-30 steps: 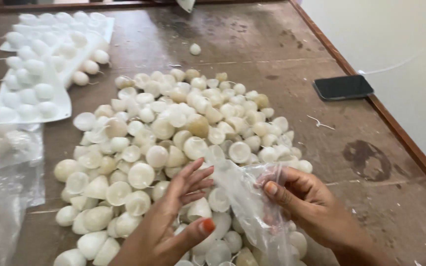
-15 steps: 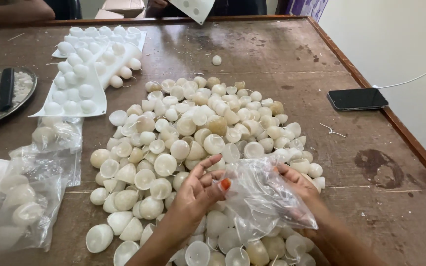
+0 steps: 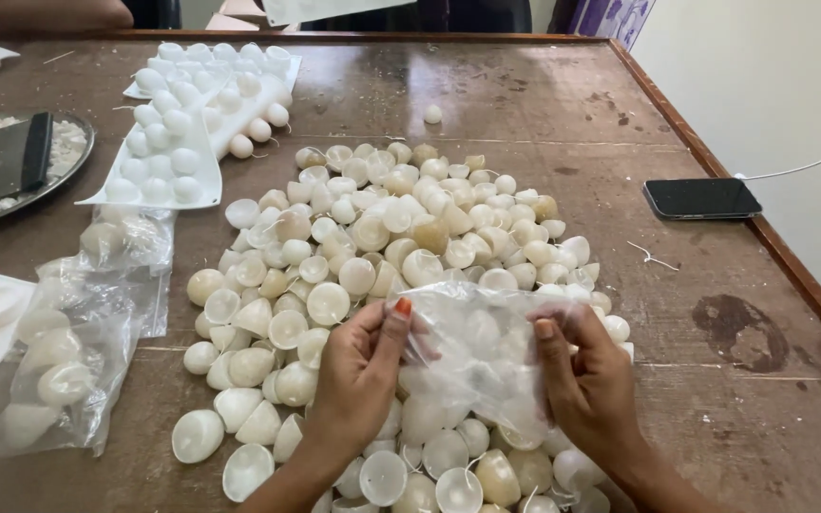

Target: The recorder is placing small white wax candle shells into clear plastic bags on a production table.

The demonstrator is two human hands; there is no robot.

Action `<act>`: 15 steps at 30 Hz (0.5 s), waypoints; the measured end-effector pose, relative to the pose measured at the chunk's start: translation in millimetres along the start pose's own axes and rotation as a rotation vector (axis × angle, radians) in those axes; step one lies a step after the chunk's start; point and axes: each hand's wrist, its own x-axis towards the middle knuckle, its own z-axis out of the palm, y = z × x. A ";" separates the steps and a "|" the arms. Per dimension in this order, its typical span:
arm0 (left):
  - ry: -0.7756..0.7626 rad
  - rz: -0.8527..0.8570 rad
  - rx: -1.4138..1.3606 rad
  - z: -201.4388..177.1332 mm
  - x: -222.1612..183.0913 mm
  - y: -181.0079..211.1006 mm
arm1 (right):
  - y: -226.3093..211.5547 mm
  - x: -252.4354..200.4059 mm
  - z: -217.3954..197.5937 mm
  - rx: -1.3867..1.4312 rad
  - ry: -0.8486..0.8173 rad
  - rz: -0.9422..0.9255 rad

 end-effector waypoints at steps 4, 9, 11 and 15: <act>0.235 0.066 0.318 8.1 -12.3 17.9 | 5.8 -3.8 8.5 -0.052 0.057 -0.032; 0.276 0.185 0.499 3.8 -7.7 7.5 | 10.3 -1.7 5.6 -0.038 0.102 0.016; 0.282 0.210 0.533 1.0 -4.7 2.9 | 9.8 -1.1 4.7 -0.058 0.122 0.036; 0.240 0.123 0.502 -9.3 2.3 6.0 | 18.9 -1.7 -1.6 -0.006 0.117 0.092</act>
